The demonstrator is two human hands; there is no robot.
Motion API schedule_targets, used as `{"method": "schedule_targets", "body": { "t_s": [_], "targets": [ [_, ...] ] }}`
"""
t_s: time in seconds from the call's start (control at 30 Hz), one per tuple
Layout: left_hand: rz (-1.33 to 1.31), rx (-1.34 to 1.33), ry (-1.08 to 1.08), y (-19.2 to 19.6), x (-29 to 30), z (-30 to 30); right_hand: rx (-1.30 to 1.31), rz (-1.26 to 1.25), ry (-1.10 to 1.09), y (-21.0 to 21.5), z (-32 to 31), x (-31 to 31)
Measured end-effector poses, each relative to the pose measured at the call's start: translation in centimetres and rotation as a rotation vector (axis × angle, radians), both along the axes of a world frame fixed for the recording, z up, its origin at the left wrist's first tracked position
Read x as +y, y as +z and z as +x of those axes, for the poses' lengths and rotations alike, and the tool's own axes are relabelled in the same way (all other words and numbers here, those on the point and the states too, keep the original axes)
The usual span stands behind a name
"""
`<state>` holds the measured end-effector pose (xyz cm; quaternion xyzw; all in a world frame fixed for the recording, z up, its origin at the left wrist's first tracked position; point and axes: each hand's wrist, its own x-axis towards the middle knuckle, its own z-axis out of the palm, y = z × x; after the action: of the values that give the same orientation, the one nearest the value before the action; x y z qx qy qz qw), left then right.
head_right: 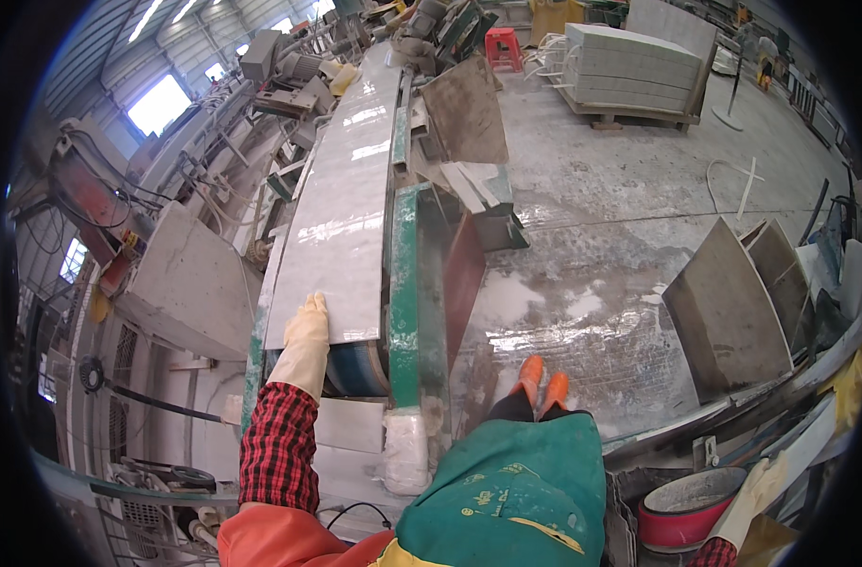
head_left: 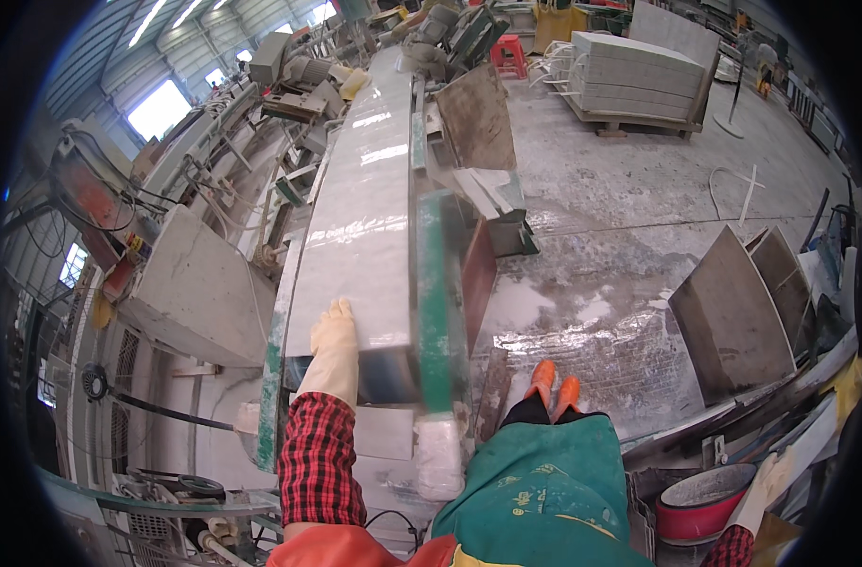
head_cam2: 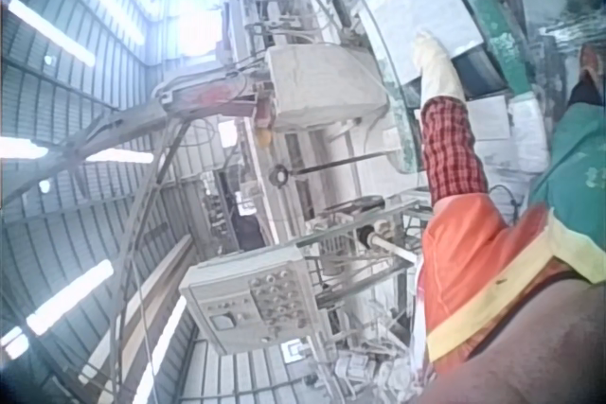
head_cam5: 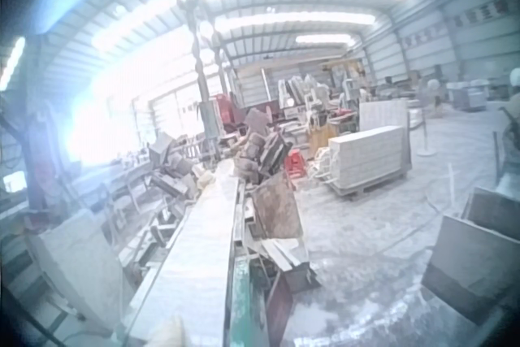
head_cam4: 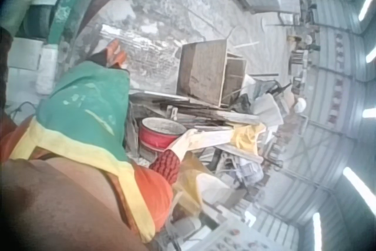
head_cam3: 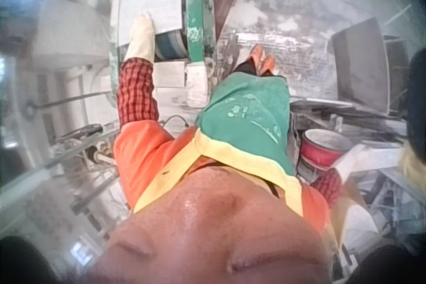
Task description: The person repeatedly picks up rectangular white blocks and places them onto a moving conveyor belt in a factory. The blocks travel along the belt into a processing machine while the person continues to feed more blocks one at a time.
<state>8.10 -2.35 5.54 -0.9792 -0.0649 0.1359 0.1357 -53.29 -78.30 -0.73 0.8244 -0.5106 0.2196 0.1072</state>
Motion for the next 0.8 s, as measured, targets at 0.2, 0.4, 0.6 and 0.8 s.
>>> {"method": "schedule_targets", "body": {
  "t_s": [0.2,0.4,0.6,0.8],
  "targets": [
    [0.005,-0.004,0.001,0.1,-0.2,0.0,0.025,0.098,-0.077,1.7,1.9,2.3],
    [0.012,0.007,0.003,0.3,-0.4,0.1,0.060,0.107,-0.093,1.8,2.1,2.8],
    [0.002,0.006,0.007,0.4,-0.5,0.3,0.099,0.151,-0.156,1.7,2.4,3.3],
    [0.001,-0.011,0.014,-0.2,-0.2,0.8,0.144,0.081,-0.120,2.4,3.0,4.9]
  ]
}}
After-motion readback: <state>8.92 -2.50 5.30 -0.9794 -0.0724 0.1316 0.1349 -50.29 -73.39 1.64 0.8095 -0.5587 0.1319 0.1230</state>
